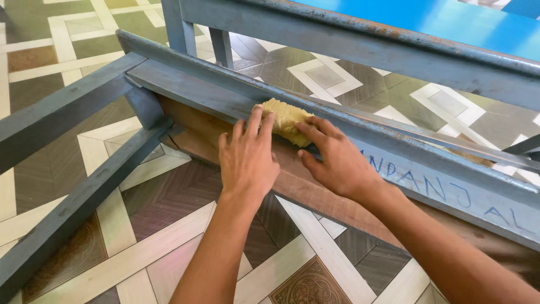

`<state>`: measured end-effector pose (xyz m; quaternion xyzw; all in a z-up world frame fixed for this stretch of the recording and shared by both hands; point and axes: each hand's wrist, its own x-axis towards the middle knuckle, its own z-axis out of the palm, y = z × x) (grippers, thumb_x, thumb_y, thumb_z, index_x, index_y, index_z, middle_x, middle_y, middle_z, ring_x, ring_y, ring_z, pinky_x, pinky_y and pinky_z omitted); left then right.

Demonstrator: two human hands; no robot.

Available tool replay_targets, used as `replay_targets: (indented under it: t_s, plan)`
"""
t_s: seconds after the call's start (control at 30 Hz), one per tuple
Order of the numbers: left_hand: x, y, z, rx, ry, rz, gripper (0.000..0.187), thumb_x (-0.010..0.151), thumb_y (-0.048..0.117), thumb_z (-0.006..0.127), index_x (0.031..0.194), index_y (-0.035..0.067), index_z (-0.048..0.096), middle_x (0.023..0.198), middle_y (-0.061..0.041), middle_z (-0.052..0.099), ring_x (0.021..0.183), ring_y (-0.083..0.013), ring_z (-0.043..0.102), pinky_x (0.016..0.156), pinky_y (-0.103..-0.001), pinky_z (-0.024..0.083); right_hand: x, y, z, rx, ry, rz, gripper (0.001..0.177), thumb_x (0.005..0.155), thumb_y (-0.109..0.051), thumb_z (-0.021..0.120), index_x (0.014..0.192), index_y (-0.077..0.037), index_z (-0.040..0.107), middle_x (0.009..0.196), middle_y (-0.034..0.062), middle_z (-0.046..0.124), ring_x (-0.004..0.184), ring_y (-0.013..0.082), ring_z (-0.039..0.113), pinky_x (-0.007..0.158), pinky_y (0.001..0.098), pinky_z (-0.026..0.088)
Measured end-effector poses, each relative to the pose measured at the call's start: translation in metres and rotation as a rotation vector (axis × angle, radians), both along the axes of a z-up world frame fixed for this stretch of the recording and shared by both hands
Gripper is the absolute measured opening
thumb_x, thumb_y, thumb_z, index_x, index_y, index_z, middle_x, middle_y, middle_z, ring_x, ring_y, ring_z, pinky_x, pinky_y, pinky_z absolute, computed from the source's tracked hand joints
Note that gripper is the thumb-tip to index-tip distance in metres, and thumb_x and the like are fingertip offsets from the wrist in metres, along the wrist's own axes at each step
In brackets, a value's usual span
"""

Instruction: The person uses a yellow sponge to scrub the wooden frame of a blue metal bench. They systematically clean the horizontal rails, vertical supports, and the underside of the bench, focusing on removing dirt and blue graffiti.

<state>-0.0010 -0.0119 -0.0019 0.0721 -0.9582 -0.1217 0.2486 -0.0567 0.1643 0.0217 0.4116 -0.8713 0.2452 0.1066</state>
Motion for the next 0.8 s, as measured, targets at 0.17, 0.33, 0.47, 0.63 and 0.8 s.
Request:
replay_targets:
  t_s: [0.17,0.33,0.47,0.63,0.8]
  plan:
    - [0.001,-0.005,-0.003,0.058,0.028,-0.082,0.073,0.072,0.013,0.077,0.140,0.010,0.051,0.151,-0.008,0.044,0.133,-0.0299,0.048,0.105,-0.054,0.041,0.002,-0.015,0.015,0.045,-0.054,-0.141,0.039,0.089,-0.019,0.066,0.126,-0.008,0.066,0.131,0.0171,0.063,0.110,0.0415,0.065,0.093,0.0489,0.052]
    - [0.002,0.011,-0.004,0.074,0.038,-0.190,0.066,0.077,0.012,0.076,0.139,0.009,0.053,0.149,-0.010,0.047,0.137,-0.0297,0.047,0.109,-0.056,0.039,0.010,0.000,0.026,0.125,-0.059,-0.276,0.031,0.086,-0.021,0.070,0.115,-0.010,0.070,0.118,0.0150,0.068,0.097,0.0403,0.068,0.084,0.0498,0.054]
    - [0.003,0.024,-0.004,0.114,0.014,-0.260,0.067,0.076,0.013,0.077,0.139,0.011,0.054,0.148,-0.011,0.048,0.137,-0.0313,0.046,0.110,-0.061,0.035,0.010,0.012,0.028,0.139,-0.027,-0.295,0.034,0.083,-0.020,0.071,0.115,-0.009,0.069,0.111,0.0168,0.068,0.096,0.0379,0.069,0.083,0.0486,0.055]
    - [-0.003,0.013,-0.008,0.117,0.058,-0.199,0.069,0.078,0.014,0.077,0.141,0.015,0.051,0.150,-0.008,0.048,0.138,-0.0320,0.046,0.111,-0.063,0.034,0.005,0.004,0.021,0.102,-0.034,-0.275,0.034,0.082,-0.018,0.072,0.115,-0.008,0.069,0.113,0.0165,0.068,0.089,0.0342,0.070,0.079,0.0465,0.055]
    - [-0.003,-0.010,-0.010,0.050,-0.013,-0.135,0.086,0.068,0.010,0.080,0.146,0.016,0.044,0.155,-0.007,0.041,0.142,-0.0323,0.040,0.114,-0.061,0.033,-0.005,-0.018,0.016,0.071,0.000,-0.216,0.033,0.084,-0.016,0.072,0.116,-0.007,0.069,0.113,0.0183,0.067,0.090,0.0342,0.070,0.080,0.0462,0.056]
